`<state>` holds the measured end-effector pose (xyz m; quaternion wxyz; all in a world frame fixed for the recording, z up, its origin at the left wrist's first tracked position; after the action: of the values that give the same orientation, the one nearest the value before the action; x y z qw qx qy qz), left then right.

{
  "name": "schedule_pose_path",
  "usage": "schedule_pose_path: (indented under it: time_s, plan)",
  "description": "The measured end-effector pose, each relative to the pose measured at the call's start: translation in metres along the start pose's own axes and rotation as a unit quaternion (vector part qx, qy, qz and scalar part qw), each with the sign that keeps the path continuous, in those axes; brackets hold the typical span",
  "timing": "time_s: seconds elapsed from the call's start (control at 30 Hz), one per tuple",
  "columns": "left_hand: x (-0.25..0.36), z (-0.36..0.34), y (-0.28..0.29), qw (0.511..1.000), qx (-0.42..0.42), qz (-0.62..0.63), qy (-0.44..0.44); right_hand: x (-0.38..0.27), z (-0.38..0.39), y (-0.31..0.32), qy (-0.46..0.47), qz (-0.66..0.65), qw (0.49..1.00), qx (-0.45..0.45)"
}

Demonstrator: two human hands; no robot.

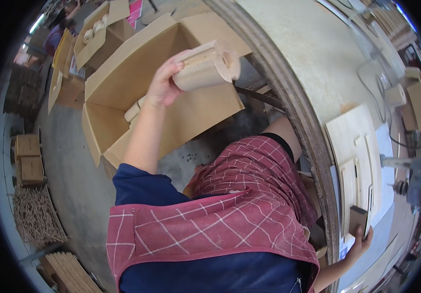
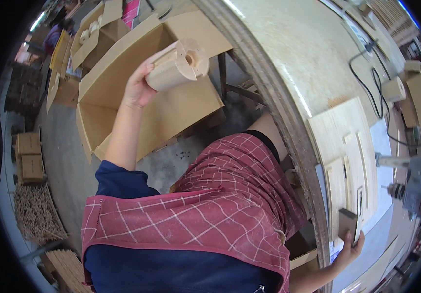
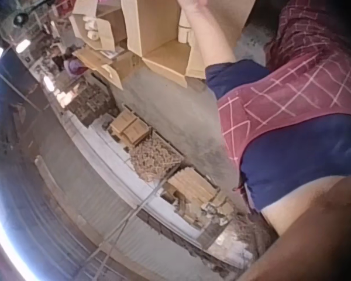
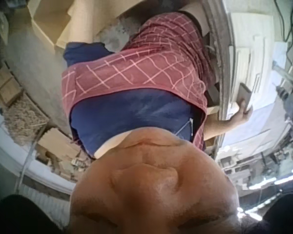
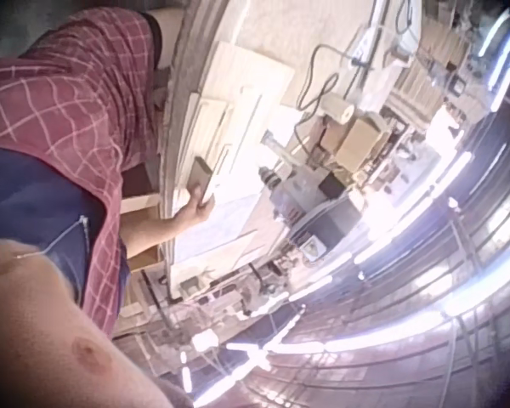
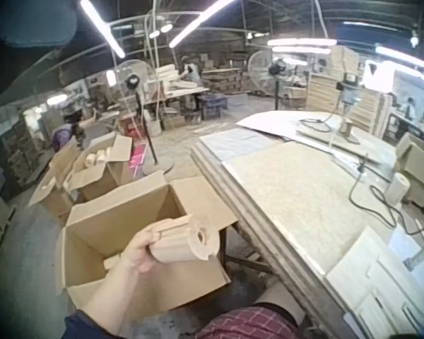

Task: Boring holes into cylindrical wooden blocks using a boring machine and organizing them into a box.

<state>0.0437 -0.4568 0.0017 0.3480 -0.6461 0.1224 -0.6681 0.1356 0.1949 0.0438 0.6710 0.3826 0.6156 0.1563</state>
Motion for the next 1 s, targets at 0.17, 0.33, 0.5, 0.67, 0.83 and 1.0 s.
schedule_pose_path:
  time_s: [0.17, 0.33, 0.5, 0.67, 0.83, 1.0]
  plan:
    - [0.043, 0.007, 0.080, 0.984, 0.126, -0.117, -0.056, -0.001, -0.007, 0.006, -0.041, 0.035, 0.998, -0.034]
    - [0.042, -0.021, 0.145, 0.948, 0.242, -0.207, -0.019, 0.007, -0.021, 0.020, -0.053, 0.126, 0.989, -0.057]
    - [0.015, -0.066, 0.185, 0.919, 0.266, -0.290, 0.029, 0.007, -0.021, 0.025, -0.063, 0.136, 0.986, -0.076]
    - [-0.018, -0.094, 0.209, 0.890, 0.259, -0.366, 0.082, 0.008, -0.027, 0.026, -0.082, 0.158, 0.981, -0.074]
    - [-0.057, -0.118, 0.236, 0.873, 0.271, -0.390, 0.111, 0.007, -0.019, 0.029, -0.121, 0.156, 0.978, -0.065]
    - [-0.085, -0.126, 0.249, 0.894, 0.267, -0.319, 0.166, -0.010, -0.007, 0.020, -0.133, 0.140, 0.980, -0.038]
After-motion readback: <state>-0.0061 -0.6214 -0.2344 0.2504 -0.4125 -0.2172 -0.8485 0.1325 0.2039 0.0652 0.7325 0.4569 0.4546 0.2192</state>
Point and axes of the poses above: each hand's wrist, its own z-axis away from the middle knuckle, its own y-axis out of the back of the hand, x = y × z, the point moved 3 cm from there along -z, towards the middle knuckle, and after that the axes turned 7 degrees about z, right-handed, at the moved point
